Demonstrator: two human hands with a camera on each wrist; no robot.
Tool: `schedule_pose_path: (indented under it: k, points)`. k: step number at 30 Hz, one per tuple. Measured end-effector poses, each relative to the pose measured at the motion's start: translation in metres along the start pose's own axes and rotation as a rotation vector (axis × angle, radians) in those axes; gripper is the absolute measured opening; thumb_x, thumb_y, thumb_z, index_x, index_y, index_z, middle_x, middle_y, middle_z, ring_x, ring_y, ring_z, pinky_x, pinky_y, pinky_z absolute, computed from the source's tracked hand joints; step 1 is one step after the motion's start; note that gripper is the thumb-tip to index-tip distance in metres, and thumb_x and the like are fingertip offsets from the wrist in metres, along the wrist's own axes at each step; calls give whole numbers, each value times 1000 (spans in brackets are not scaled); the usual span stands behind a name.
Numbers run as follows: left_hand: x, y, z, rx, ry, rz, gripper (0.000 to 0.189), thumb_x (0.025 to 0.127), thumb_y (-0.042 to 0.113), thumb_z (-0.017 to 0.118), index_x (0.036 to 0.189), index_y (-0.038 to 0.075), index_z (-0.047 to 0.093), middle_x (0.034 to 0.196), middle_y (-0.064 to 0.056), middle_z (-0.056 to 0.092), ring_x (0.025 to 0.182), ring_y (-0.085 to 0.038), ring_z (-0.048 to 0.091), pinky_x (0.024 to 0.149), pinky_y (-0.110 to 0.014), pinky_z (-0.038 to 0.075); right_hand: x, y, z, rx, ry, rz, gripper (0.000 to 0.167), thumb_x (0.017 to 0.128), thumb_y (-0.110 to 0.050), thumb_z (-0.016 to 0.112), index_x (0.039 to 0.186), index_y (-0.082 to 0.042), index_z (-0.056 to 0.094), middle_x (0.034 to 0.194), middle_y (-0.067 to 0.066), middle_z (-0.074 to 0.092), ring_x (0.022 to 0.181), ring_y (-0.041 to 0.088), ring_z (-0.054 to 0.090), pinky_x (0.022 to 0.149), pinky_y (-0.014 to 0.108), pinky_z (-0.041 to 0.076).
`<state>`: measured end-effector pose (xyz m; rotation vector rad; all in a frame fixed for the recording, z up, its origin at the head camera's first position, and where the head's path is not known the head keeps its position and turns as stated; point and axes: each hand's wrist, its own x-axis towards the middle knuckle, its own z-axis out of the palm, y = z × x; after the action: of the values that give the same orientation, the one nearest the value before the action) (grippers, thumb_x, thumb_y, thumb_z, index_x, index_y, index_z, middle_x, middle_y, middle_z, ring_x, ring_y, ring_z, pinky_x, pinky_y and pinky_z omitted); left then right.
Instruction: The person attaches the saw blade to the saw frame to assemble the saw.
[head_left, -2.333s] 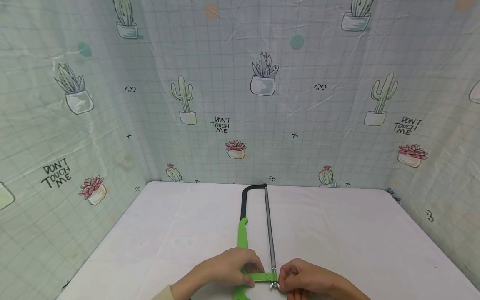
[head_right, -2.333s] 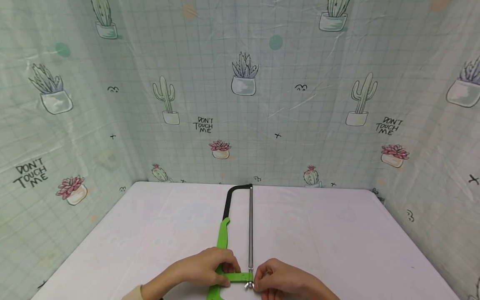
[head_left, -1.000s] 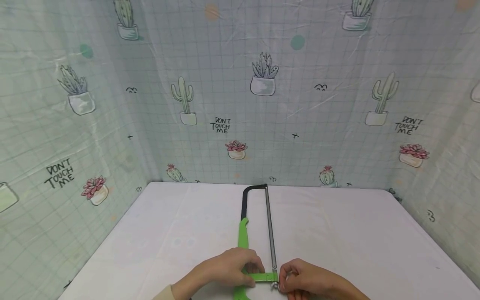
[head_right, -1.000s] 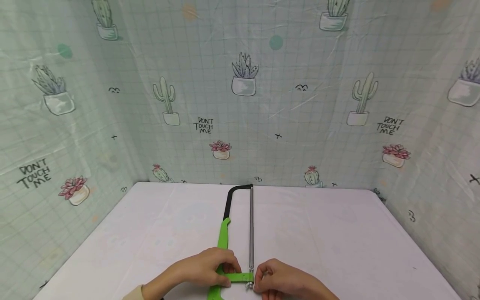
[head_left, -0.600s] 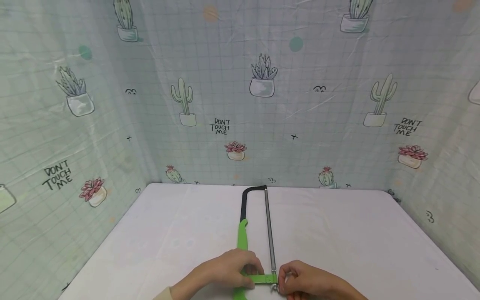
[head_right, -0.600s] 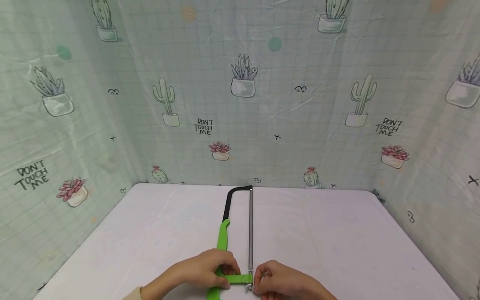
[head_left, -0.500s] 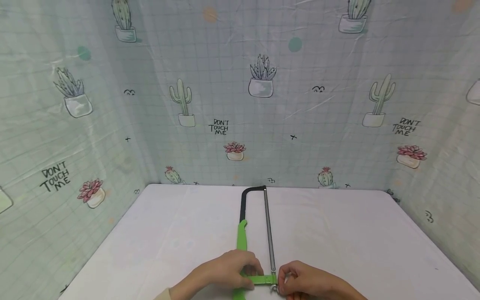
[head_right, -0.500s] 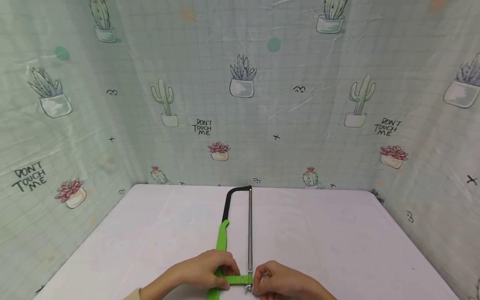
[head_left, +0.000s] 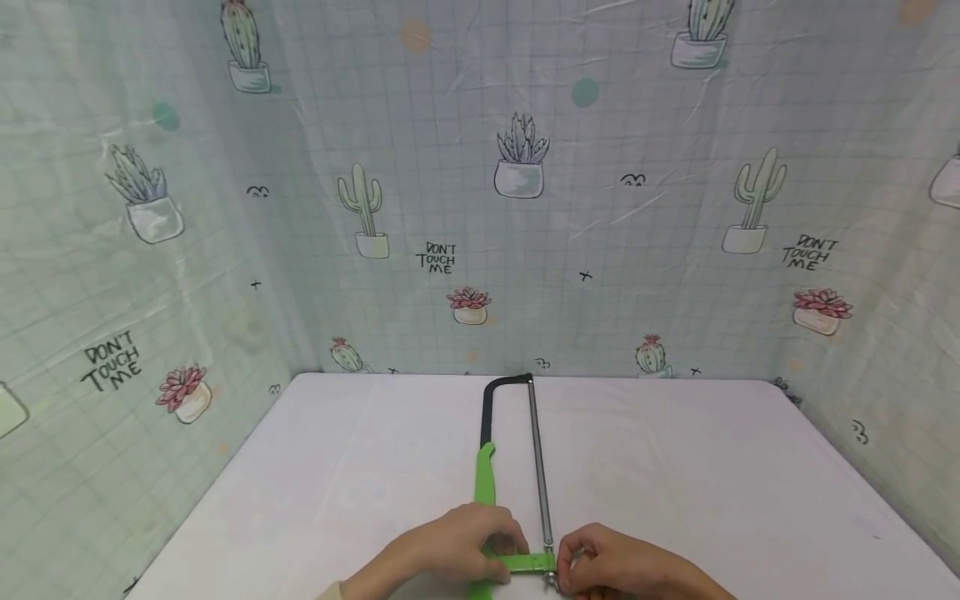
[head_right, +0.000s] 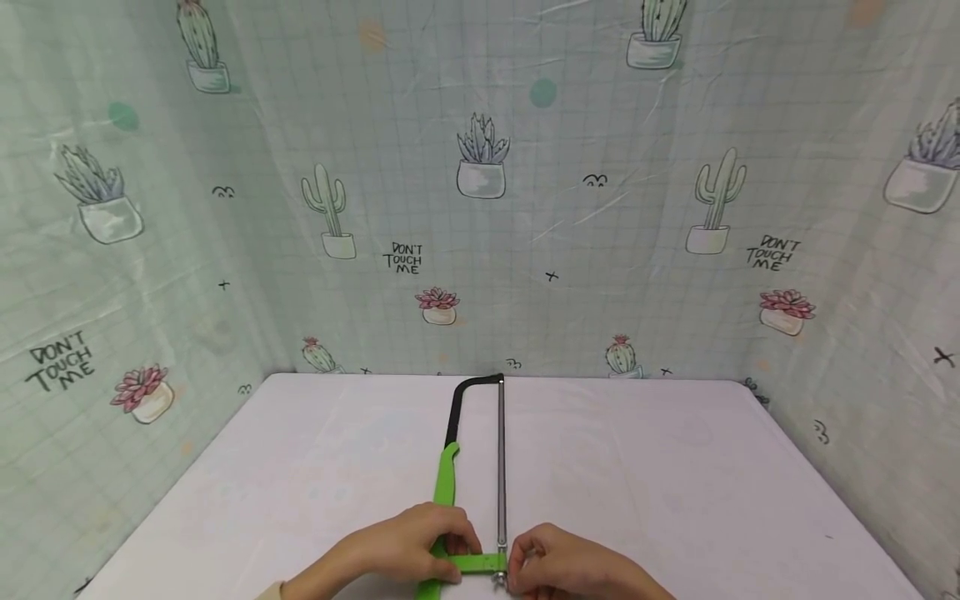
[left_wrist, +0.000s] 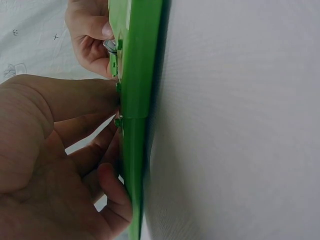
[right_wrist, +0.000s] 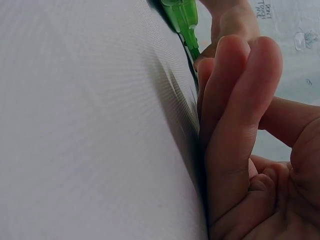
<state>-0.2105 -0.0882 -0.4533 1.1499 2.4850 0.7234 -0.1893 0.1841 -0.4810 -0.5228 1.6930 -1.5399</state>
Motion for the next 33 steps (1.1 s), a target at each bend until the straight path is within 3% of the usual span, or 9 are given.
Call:
schedule_pose_path:
  k: [9, 16, 20, 30, 33]
  points:
    - [-1, 0, -1, -5, -4, -7, 27, 84, 19, 82, 110, 24, 76, 94, 22, 66, 85, 11, 57, 76, -15, 50, 0, 0, 1, -9, 18, 8, 23, 93, -7, 58, 101, 15, 60, 66, -7, 58, 50, 0, 44, 45, 14, 35]
    - [-1, -1, -1, -4, -3, 7, 27, 85, 19, 81, 111, 22, 76, 96, 21, 66, 86, 11, 58, 77, -15, 50, 1, -3, 2, -25, 21, 14, 12, 93, -11, 60, 94, -3, 68, 64, -9, 58, 50, -1, 45, 45, 13, 36]
    - [-1, -1, -1, 0, -4, 10, 27, 85, 19, 81, 111, 22, 76, 95, 21, 66, 85, 11, 57, 77, -14, 50, 1, -4, 1, -30, 11, 7, 12, 94, -15, 62, 94, -5, 69, 64, -11, 60, 50, -3, 46, 45, 12, 37]
    - [0, 1, 0, -13, -6, -9, 27, 84, 18, 82, 110, 22, 76, 94, 21, 65, 84, 11, 57, 76, -15, 50, 0, -6, 1, -25, 14, -2, 37, 97, -20, 63, 101, 17, 65, 63, -11, 58, 50, -2, 43, 45, 14, 35]
    - [0, 2, 0, -22, -7, -8, 27, 84, 18, 82, 110, 22, 76, 93, 21, 66, 84, 11, 57, 76, -15, 50, -1, -6, 2, -35, 21, -2, 37, 98, -21, 62, 100, 16, 65, 63, -12, 55, 51, -1, 41, 46, 15, 33]
